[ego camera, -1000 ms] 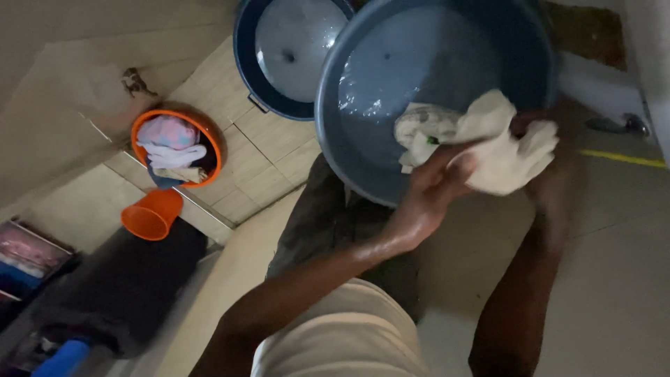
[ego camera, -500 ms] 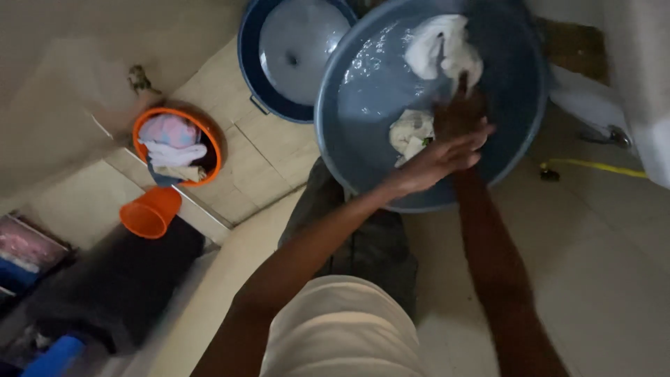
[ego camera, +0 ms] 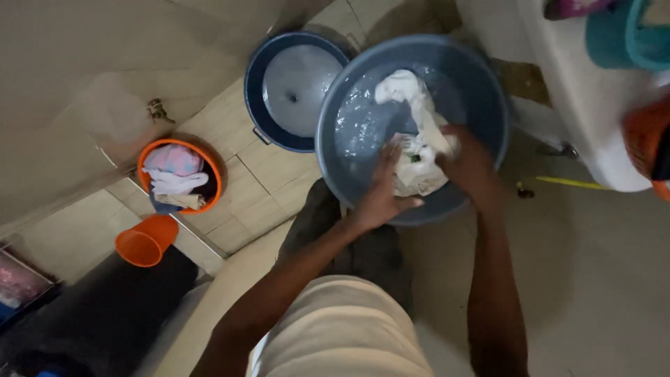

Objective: Washing clothes by hand in basins of water, including scrubbing, rinsing, and wringing.

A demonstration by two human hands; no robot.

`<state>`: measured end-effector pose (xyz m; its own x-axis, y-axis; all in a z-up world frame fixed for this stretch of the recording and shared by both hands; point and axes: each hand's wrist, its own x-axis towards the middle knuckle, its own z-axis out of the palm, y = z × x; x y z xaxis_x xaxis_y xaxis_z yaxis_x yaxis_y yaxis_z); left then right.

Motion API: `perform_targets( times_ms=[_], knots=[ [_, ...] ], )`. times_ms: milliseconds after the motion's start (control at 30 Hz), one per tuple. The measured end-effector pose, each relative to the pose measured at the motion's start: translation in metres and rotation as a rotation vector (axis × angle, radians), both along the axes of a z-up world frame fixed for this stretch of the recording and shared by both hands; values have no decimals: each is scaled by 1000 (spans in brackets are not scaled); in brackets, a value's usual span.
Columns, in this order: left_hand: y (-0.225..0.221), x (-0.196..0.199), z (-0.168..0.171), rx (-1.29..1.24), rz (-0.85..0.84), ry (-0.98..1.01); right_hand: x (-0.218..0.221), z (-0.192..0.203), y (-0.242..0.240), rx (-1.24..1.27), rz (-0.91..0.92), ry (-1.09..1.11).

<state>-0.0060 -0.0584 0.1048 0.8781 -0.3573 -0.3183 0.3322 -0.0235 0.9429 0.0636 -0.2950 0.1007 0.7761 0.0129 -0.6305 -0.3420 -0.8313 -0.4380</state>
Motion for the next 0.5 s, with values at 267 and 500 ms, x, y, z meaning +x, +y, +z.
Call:
perform_targets(
  times_ms=[267, 500],
  knots=[
    [-41, 58, 60, 176, -62, -351, -20, 288, 68, 279, -281, -192],
    [-53, 42, 15, 54, -212, -375, -63, 352, 29, 388, -412, -285]
  ],
)
